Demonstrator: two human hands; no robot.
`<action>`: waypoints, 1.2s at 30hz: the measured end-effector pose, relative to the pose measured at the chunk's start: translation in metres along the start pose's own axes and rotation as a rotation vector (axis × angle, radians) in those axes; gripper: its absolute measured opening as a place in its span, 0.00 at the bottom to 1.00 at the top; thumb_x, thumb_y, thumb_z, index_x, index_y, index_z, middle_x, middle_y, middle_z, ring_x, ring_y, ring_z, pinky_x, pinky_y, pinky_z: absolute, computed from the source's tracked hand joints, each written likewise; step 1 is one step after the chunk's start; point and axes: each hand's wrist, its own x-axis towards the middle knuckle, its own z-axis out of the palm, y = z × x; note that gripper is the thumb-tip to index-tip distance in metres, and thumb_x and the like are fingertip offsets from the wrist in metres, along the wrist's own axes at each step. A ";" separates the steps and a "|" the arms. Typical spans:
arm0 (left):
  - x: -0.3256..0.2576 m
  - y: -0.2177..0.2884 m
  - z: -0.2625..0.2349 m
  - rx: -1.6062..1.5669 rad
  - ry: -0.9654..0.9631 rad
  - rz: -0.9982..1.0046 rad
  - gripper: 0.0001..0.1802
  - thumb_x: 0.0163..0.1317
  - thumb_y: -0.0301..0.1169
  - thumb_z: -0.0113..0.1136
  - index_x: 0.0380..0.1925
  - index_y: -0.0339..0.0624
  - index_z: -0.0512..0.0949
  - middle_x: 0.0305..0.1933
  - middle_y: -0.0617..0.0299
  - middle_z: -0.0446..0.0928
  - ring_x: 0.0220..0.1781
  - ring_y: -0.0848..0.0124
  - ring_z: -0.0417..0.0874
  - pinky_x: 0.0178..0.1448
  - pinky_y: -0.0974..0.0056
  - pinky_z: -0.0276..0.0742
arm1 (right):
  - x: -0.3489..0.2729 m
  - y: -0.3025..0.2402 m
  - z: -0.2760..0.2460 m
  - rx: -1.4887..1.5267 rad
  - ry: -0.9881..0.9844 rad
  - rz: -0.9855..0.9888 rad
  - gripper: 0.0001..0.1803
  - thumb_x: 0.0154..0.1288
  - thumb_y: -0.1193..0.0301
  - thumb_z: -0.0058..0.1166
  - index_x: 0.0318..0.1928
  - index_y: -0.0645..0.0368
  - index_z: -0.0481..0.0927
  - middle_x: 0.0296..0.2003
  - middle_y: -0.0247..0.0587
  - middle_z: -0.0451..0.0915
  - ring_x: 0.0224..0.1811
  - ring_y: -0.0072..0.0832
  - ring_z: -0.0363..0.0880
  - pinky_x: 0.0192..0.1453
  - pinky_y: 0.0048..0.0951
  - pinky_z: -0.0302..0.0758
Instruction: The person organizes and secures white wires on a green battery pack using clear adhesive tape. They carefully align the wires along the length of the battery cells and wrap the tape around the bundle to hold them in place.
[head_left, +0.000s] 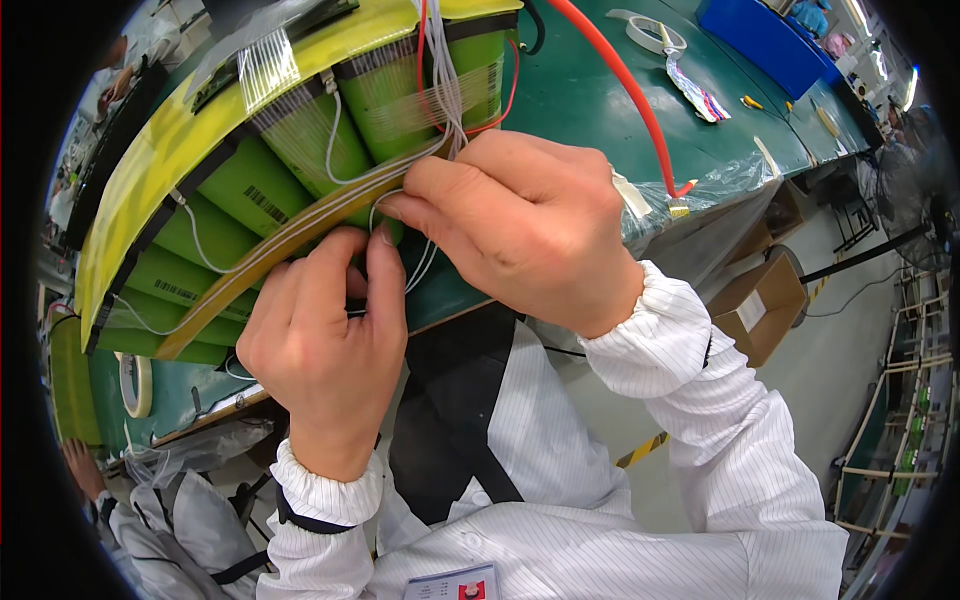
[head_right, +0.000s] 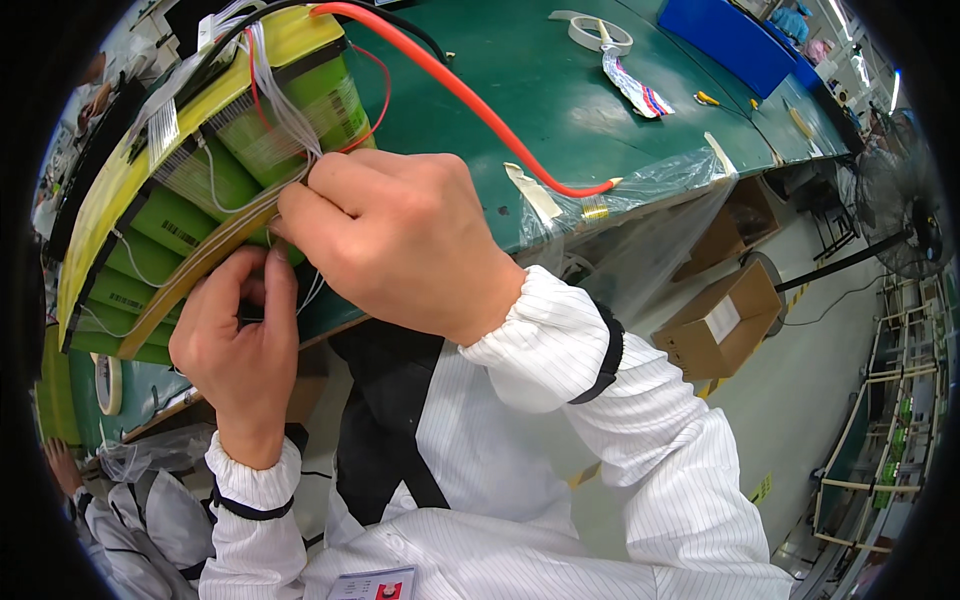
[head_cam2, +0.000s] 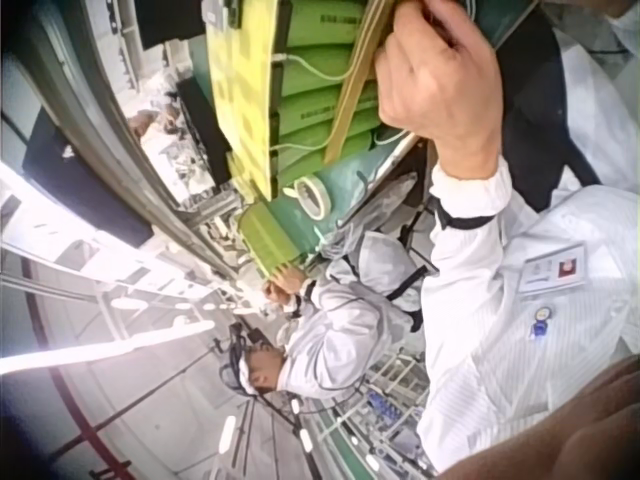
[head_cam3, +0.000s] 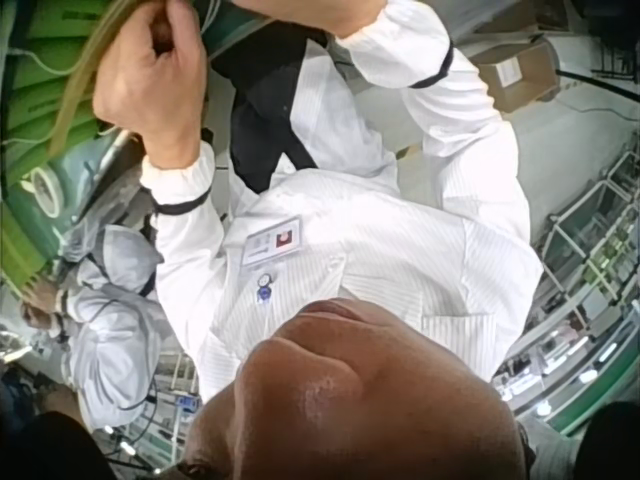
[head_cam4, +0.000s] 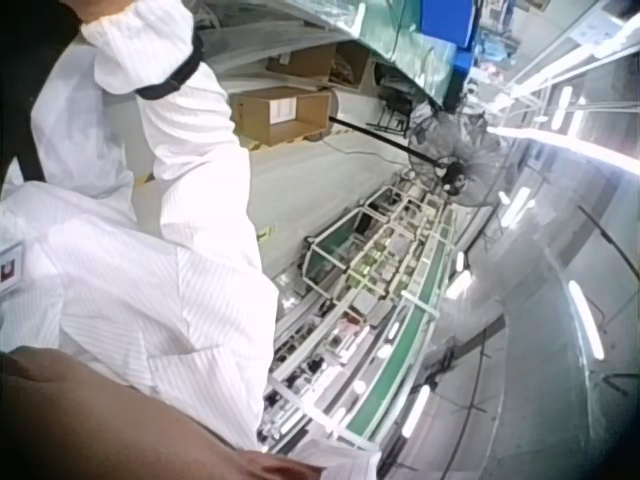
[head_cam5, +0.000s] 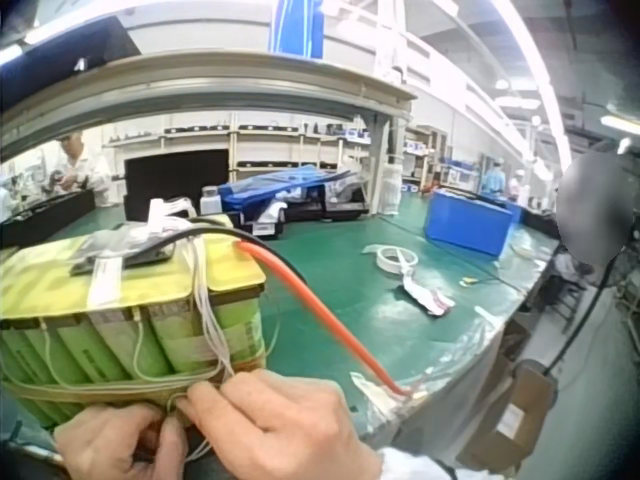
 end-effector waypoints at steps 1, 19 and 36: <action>-0.001 -0.001 -0.001 -0.002 -0.007 0.000 0.06 0.55 0.25 0.74 0.30 0.41 0.83 0.18 0.65 0.75 0.18 0.67 0.75 0.24 0.64 0.70 | -0.001 0.001 0.001 0.002 -0.002 -0.011 0.15 0.43 0.75 0.77 0.33 0.60 0.85 0.24 0.33 0.77 0.20 0.29 0.78 0.22 0.29 0.74; -0.007 -0.004 -0.006 -0.063 0.007 -0.039 0.07 0.54 0.22 0.73 0.30 0.41 0.83 0.18 0.64 0.74 0.18 0.69 0.73 0.23 0.65 0.66 | 0.003 0.001 0.000 -0.017 -0.059 -0.107 0.16 0.45 0.76 0.73 0.38 0.65 0.84 0.24 0.33 0.73 0.20 0.27 0.75 0.20 0.28 0.70; 0.000 -0.001 -0.037 -0.085 -0.009 -0.073 0.08 0.51 0.22 0.76 0.28 0.41 0.83 0.16 0.66 0.71 0.17 0.70 0.69 0.23 0.65 0.62 | 0.006 0.002 0.007 -0.037 0.018 -0.160 0.11 0.44 0.73 0.62 0.32 0.60 0.81 0.22 0.29 0.67 0.20 0.22 0.75 0.20 0.26 0.70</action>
